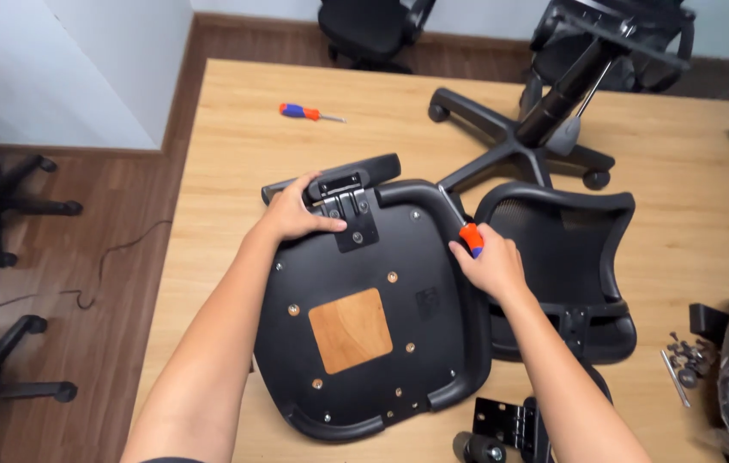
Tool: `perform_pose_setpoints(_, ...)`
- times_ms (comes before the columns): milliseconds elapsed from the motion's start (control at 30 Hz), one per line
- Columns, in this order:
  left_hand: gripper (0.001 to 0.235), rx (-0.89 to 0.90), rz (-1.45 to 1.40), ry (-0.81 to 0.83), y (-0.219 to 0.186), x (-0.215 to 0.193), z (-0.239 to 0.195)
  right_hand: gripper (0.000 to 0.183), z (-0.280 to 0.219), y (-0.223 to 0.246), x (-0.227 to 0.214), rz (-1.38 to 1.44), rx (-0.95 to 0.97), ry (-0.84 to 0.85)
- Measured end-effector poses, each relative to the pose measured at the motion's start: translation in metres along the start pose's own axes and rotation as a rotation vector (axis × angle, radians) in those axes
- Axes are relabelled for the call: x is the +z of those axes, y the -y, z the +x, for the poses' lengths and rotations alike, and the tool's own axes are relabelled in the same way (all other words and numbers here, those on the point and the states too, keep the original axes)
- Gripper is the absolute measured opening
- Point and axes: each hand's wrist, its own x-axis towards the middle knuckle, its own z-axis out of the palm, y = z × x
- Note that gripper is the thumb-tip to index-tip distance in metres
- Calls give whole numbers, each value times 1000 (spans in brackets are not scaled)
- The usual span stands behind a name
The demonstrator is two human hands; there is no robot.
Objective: The person attaches an armrest to an office chair seat, aligning the armrest bracket against the underside of the seat and driving screws with a screwdriver. They pick screws from a small parts tray on the table, hold the armrest steady with one hand while tightening, and reposition the seat to work on different mounting points.
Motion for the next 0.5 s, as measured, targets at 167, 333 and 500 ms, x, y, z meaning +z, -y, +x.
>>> perform_pose_setpoints(167,119,0,-46,45,18,8,22,45,7,9,-2,-22,82,79)
perform_pose_setpoints(333,115,31,-55,65,11,2,21,41,5,15,2,-49,100,108)
perform_pose_setpoints(500,122,14,43,73,18,7,28,31,-3,16,12,-95,3,0)
